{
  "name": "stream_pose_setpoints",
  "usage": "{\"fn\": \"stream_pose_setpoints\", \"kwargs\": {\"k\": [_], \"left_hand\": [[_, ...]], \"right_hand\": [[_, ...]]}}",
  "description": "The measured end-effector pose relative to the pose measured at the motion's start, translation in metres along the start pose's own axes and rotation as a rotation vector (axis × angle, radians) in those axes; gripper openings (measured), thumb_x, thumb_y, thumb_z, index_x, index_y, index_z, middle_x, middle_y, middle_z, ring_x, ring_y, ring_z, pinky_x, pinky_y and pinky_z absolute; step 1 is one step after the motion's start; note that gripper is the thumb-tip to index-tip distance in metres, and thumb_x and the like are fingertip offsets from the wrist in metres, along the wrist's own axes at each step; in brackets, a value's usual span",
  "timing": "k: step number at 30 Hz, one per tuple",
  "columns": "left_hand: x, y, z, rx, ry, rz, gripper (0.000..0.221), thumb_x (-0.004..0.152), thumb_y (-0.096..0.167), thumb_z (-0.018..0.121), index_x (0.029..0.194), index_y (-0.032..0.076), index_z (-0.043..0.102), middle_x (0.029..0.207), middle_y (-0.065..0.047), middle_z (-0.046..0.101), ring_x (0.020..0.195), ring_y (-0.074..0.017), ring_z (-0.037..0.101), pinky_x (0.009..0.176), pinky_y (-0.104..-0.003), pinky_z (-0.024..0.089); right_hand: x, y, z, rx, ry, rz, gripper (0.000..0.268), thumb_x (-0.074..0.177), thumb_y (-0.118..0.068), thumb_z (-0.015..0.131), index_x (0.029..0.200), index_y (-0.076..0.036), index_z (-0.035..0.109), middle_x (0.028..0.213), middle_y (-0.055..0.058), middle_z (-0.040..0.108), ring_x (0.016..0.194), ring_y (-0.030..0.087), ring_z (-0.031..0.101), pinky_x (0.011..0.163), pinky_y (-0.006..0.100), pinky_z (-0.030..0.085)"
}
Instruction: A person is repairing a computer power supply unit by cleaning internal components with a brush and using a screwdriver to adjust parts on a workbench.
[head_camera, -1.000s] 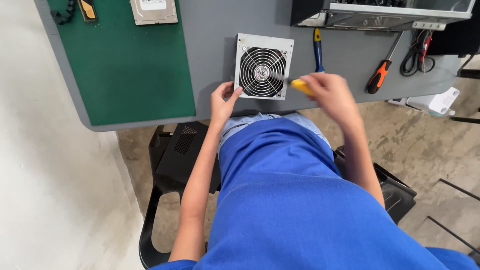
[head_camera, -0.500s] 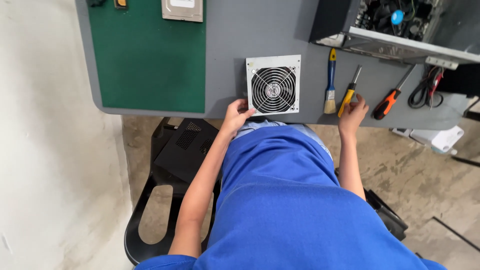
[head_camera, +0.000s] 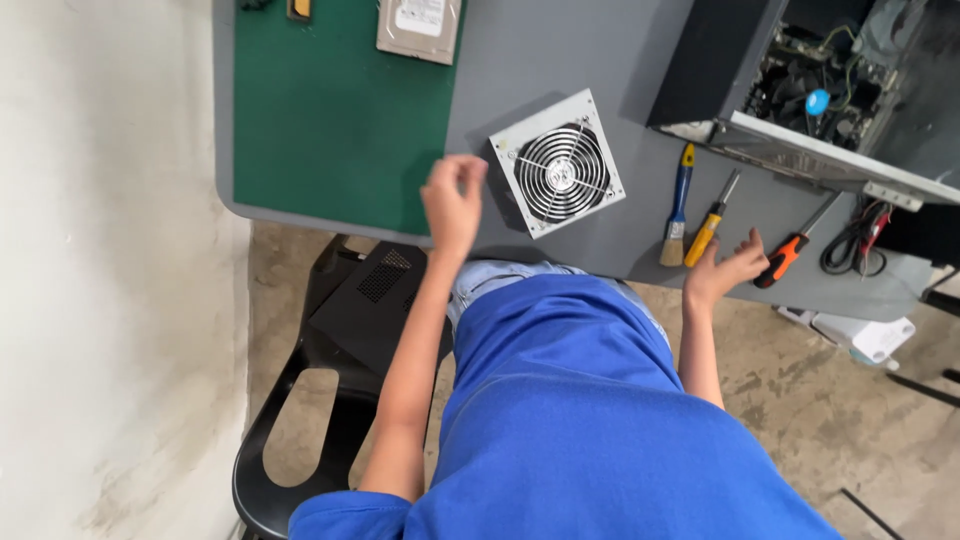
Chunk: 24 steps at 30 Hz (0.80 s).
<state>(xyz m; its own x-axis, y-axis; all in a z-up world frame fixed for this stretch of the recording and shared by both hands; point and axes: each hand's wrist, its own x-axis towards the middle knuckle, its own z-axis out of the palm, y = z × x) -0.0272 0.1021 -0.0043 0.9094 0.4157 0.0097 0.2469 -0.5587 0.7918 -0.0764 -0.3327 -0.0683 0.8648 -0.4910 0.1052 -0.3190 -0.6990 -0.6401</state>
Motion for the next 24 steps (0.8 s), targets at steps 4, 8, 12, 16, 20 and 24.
{"fn": "stream_pose_setpoints", "kwargs": {"k": [4, 8, 12, 16, 20, 24], "left_hand": [[0.083, -0.063, -0.013, -0.023, 0.296, 0.049, 0.012, 0.101, 0.026, 0.064, 0.109, 0.017, 0.064, 0.092, -0.001, 0.065, 0.078, -0.0213, 0.069, 0.075, -0.035, 0.053], [0.168, -0.085, -0.022, -0.026, 0.320, 0.048, 0.025, 0.098, 0.003, 0.060, 0.121, 0.014, 0.064, 0.104, -0.005, 0.061, 0.080, -0.0202, 0.068, 0.069, -0.033, 0.052], [0.245, -0.118, -0.015, 0.249, 0.119, 0.159, 0.043, 0.090, -0.009, 0.066, 0.127, 0.012, 0.070, 0.102, -0.003, 0.059, 0.096, -0.0247, 0.064, 0.081, -0.041, 0.057], [0.279, -0.137, -0.012, 0.332, -0.132, 0.469, 0.046, 0.082, -0.015, 0.066, 0.118, 0.011, 0.078, 0.099, -0.009, 0.061, 0.089, -0.0332, 0.058, 0.072, -0.045, 0.047], [0.292, -0.142, -0.008, 0.357, -0.113, 0.541, 0.012, 0.088, -0.006, 0.074, 0.090, 0.006, 0.072, 0.090, -0.007, 0.057, 0.083, -0.0283, 0.056, 0.066, -0.040, 0.044], [0.290, -0.145, -0.007, 0.387, -0.170, 0.463, 0.020, 0.089, -0.008, 0.072, 0.088, 0.008, 0.060, 0.095, -0.008, 0.056, 0.087, -0.0292, 0.056, 0.073, -0.041, 0.045]], "right_hand": [[-0.012, -0.035, -0.003, 0.073, 0.065, 0.000, 0.053, 0.100, 0.012, 0.065, 0.144, -0.004, 0.041, 0.127, 0.019, 0.031, 0.119, 0.042, 0.043, 0.088, 0.054, 0.047], [-0.023, -0.053, -0.001, 0.070, 0.069, 0.040, 0.043, 0.097, 0.009, 0.059, 0.137, -0.002, 0.047, 0.124, 0.016, 0.037, 0.111, 0.035, 0.049, 0.086, 0.045, 0.048], [-0.030, -0.065, -0.001, 0.126, 0.069, 0.110, 0.035, 0.096, 0.005, 0.052, 0.131, -0.002, 0.054, 0.124, 0.013, 0.042, 0.101, 0.024, 0.053, 0.089, 0.037, 0.048], [-0.028, -0.082, -0.009, 0.131, 0.081, 0.121, 0.027, 0.099, 0.003, 0.052, 0.124, -0.004, 0.058, 0.121, 0.012, 0.046, 0.098, 0.022, 0.057, 0.083, 0.036, 0.051], [-0.027, -0.101, -0.007, 0.178, 0.023, 0.149, 0.025, 0.102, -0.001, 0.052, 0.124, -0.007, 0.062, 0.121, 0.010, 0.050, 0.101, 0.021, 0.060, 0.087, 0.034, 0.052], [-0.025, -0.125, -0.005, 0.213, -0.069, 0.113, 0.021, 0.103, -0.004, 0.054, 0.120, -0.007, 0.064, 0.121, 0.010, 0.049, 0.101, 0.020, 0.059, 0.087, 0.033, 0.051]]}}
